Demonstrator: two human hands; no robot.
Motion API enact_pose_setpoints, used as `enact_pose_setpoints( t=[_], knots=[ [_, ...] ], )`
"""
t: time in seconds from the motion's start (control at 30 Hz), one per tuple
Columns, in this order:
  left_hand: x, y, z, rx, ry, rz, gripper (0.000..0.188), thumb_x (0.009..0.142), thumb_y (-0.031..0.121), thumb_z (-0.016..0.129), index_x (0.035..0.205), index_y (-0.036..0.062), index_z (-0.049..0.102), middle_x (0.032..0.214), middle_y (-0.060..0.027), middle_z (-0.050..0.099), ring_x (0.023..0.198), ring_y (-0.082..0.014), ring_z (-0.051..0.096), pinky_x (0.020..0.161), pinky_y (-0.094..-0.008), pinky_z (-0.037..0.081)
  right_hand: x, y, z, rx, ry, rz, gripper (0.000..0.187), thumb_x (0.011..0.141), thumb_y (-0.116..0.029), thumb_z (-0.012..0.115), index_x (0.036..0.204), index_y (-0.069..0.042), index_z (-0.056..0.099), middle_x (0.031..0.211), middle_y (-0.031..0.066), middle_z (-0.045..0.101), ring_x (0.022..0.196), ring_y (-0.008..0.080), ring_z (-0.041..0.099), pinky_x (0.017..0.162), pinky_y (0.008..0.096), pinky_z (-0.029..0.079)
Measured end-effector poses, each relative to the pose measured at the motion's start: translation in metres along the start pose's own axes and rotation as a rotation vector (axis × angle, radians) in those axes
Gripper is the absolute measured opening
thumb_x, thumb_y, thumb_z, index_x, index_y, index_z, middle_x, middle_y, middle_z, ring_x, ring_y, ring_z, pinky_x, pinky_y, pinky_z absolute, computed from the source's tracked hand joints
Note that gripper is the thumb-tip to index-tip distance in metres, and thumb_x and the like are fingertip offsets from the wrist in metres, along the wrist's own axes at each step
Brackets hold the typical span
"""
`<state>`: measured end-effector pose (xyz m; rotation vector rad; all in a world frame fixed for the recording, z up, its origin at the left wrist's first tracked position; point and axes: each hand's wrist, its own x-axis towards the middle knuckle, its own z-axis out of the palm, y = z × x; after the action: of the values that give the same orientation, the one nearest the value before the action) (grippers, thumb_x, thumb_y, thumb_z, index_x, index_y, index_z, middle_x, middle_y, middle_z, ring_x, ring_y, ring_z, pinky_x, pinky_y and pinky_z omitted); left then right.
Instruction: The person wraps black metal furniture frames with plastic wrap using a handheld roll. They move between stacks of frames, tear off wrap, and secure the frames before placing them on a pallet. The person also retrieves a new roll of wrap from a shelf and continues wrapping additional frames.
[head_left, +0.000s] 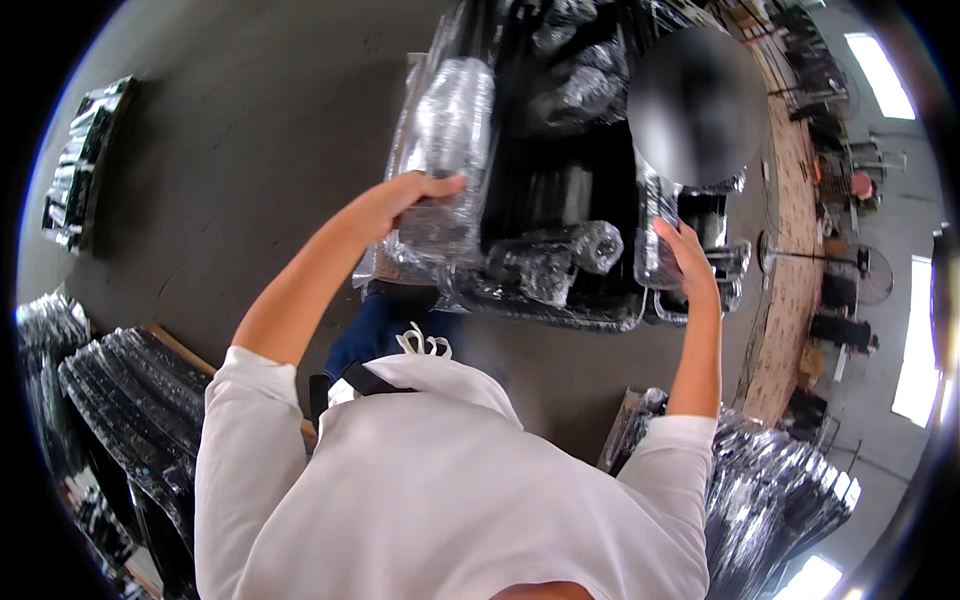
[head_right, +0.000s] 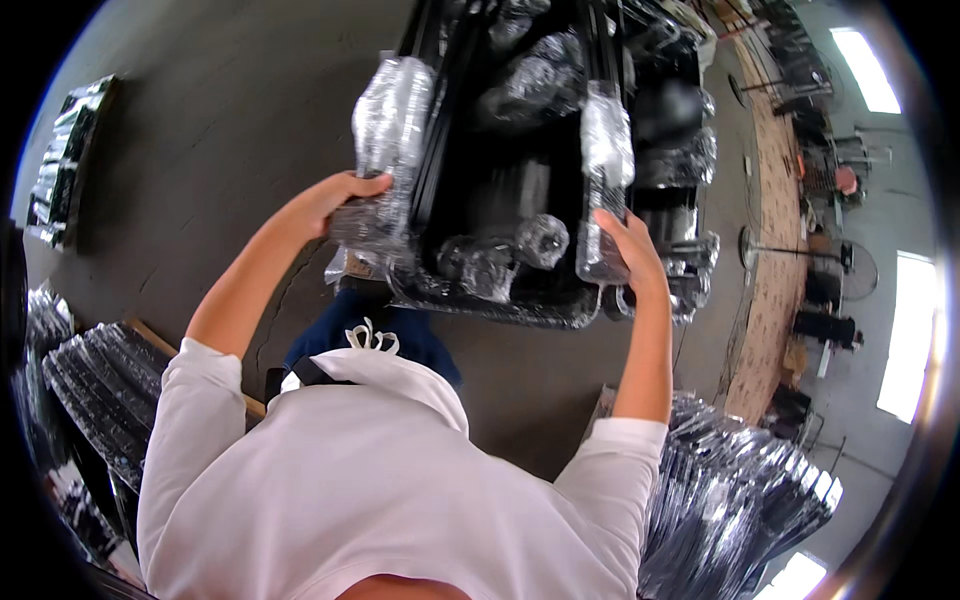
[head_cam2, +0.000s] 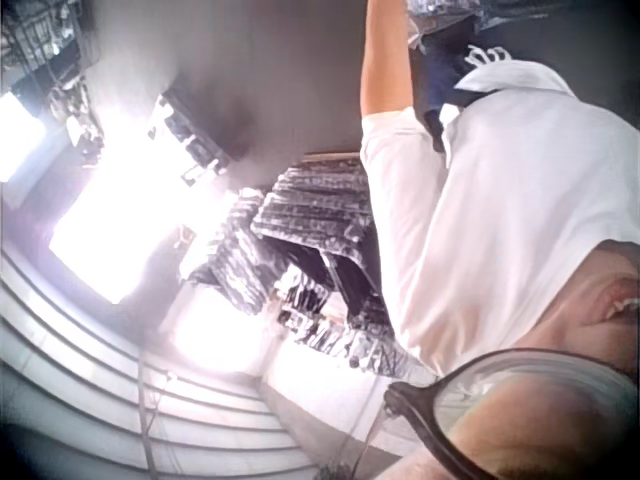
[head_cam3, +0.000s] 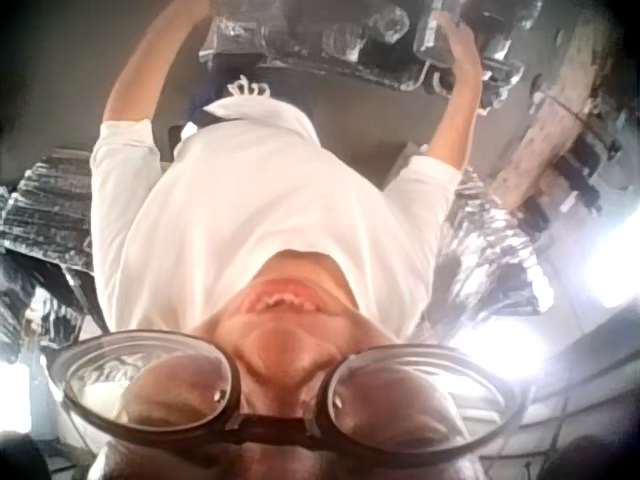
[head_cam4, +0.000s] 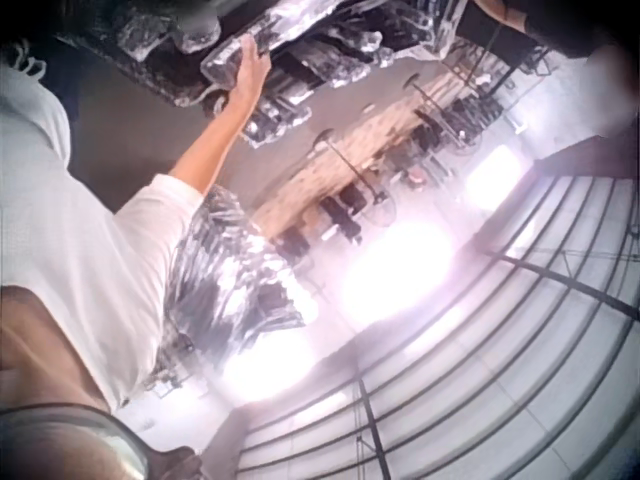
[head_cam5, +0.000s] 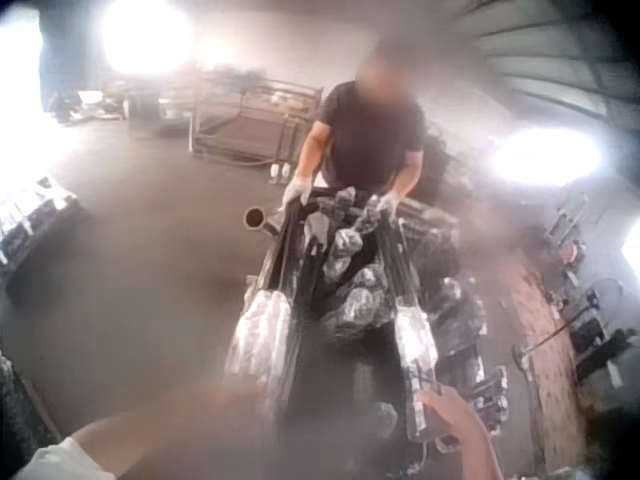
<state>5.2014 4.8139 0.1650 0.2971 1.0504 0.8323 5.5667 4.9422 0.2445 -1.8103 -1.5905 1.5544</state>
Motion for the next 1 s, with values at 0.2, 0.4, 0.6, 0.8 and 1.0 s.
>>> enact_pose_setpoints(
  t=[0.2, 0.4, 0.6, 0.8, 1.0],
  knots=[
    [-0.016, 0.011, 0.021, -0.141, 0.065, -0.009, 0.025, 0.080, 0.024, 0.060, 0.086, -0.0006, 0.060, 0.079, -0.0103, 0.064, 0.066, -0.0171, 0.063, 0.066, -0.0306, 0.052, 0.005, -0.004, 0.000, -0.005, -0.036, -0.020, 0.046, 0.074, -0.036, 0.064, 0.099, 0.000, 0.053, 0.081, 0.0037, 0.056, 0.068, 0.0096, 0.054, 0.061, 0.0247, 0.043],
    [-0.020, 0.032, 0.064, -0.117, 0.013, -0.007, 0.025, 0.082, 0.028, 0.058, 0.081, 0.0027, 0.059, 0.075, -0.0077, 0.063, 0.065, -0.0158, 0.062, 0.065, -0.0310, 0.052, 0.002, -0.016, -0.032, 0.005, -0.028, -0.025, 0.041, 0.074, -0.035, 0.064, 0.094, -0.001, 0.055, 0.077, 0.0026, 0.057, 0.064, 0.0078, 0.054, 0.058, 0.0233, 0.043],
    [0.007, -0.004, 0.053, -0.018, 0.140, -0.024, 0.025, 0.081, 0.027, 0.060, 0.087, 0.0028, 0.058, 0.078, -0.0062, 0.061, 0.070, -0.0153, 0.061, 0.068, -0.0309, 0.050, 0.035, 0.045, -0.017, 0.046, -0.047, 0.006, 0.049, 0.072, -0.034, 0.067, 0.103, 0.002, 0.051, 0.086, 0.0053, 0.057, 0.073, 0.0105, 0.055, 0.064, 0.0252, 0.045],
    [0.008, -0.009, 0.034, 0.041, 0.166, -0.020, 0.033, 0.078, 0.030, 0.064, 0.092, 0.0017, 0.057, 0.085, -0.0062, 0.061, 0.075, -0.0154, 0.059, 0.071, -0.0291, 0.047, 0.036, 0.062, 0.010, -0.133, 0.079, -0.136, 0.049, 0.078, -0.029, 0.060, 0.114, 0.001, 0.044, 0.095, 0.0063, 0.054, 0.084, 0.0119, 0.050, 0.075, 0.0257, 0.041],
    [-0.006, -0.005, 0.007, 0.097, 0.187, -0.033, 0.037, 0.076, 0.028, 0.066, 0.098, 0.0006, 0.055, 0.087, -0.0055, 0.060, 0.077, -0.0135, 0.059, 0.072, -0.0278, 0.047, 0.027, 0.074, 0.032, -0.131, 0.130, -0.251, 0.057, 0.079, -0.027, 0.058, 0.125, -0.001, 0.037, 0.103, 0.0109, 0.056, 0.094, 0.0153, 0.052, 0.085, 0.0272, 0.038]
  ],
)
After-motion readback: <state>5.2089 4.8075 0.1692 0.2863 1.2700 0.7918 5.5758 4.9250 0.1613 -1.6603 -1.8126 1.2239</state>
